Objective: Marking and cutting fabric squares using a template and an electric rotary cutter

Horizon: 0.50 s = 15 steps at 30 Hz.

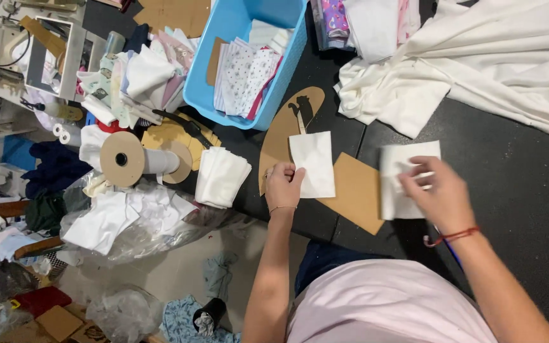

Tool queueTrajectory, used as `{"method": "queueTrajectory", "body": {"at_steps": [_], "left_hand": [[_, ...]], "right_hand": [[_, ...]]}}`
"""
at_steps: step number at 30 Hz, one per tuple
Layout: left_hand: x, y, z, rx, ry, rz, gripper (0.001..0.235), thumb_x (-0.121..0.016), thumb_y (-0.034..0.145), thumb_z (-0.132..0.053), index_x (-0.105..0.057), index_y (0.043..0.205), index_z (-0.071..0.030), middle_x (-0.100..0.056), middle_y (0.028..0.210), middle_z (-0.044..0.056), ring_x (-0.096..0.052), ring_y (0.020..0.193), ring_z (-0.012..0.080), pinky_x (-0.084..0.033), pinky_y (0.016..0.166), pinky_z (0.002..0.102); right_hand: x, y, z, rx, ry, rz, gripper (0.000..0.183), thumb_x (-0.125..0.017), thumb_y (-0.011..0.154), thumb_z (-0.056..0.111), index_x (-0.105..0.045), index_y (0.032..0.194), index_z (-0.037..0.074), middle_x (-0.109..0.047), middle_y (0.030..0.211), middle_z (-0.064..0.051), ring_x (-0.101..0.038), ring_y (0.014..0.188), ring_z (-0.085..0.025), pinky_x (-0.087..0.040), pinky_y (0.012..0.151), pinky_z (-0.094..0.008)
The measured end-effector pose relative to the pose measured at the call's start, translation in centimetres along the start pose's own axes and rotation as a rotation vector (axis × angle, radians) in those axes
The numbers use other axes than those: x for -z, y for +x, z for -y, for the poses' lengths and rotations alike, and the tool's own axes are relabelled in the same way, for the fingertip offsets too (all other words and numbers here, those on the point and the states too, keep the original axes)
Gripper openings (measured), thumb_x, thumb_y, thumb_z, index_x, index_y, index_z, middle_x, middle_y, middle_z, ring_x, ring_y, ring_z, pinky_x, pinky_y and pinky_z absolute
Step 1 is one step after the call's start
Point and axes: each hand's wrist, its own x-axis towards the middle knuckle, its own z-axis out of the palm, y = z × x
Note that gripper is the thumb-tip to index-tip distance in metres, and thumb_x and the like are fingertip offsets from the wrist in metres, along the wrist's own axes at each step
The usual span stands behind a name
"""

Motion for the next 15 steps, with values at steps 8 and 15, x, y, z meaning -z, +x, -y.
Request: {"method": "queueTrajectory", "body": {"at_steps": [8, 15], "left_hand": [[-1.7, -5.6, -5.8, -0.207, -0.331, 0.269, 0.01, -0.06, 0.068, -0.007, -0.052, 0.074, -0.01, -0.061, 0.07, 0.01, -0.063, 0.069, 0.0231, -0.05, 0.057, 0.03], [-4.3, -7.0, -6.4, -0.224, -0.482, 0.531, 0.017, -0.066, 0.07, -0.015, -0.063, 0.085, -0.009, -0.06, 0.086, 0.01, -0.062, 0.074, 0.0202, -0.052, 0.065, 0.028]], "right_hand": [[-1.3, -1.3, 3.1, -0.355, 0.648, 0.226, 0.022, -0.055, 0.082, 0.01, -0.058, 0.097, -0.006, -0.059, 0.079, -0.018, -0.059, 0.072, -0.021, -0.05, 0.069, -0.035], [-2.7, -1.5, -2.1, -0.293, 0.545, 0.15, 0.013, -0.062, 0.08, 0.011, -0.059, 0.085, -0.001, -0.055, 0.065, -0.01, -0.052, 0.062, -0.013, -0.047, 0.061, -0.028]]}}
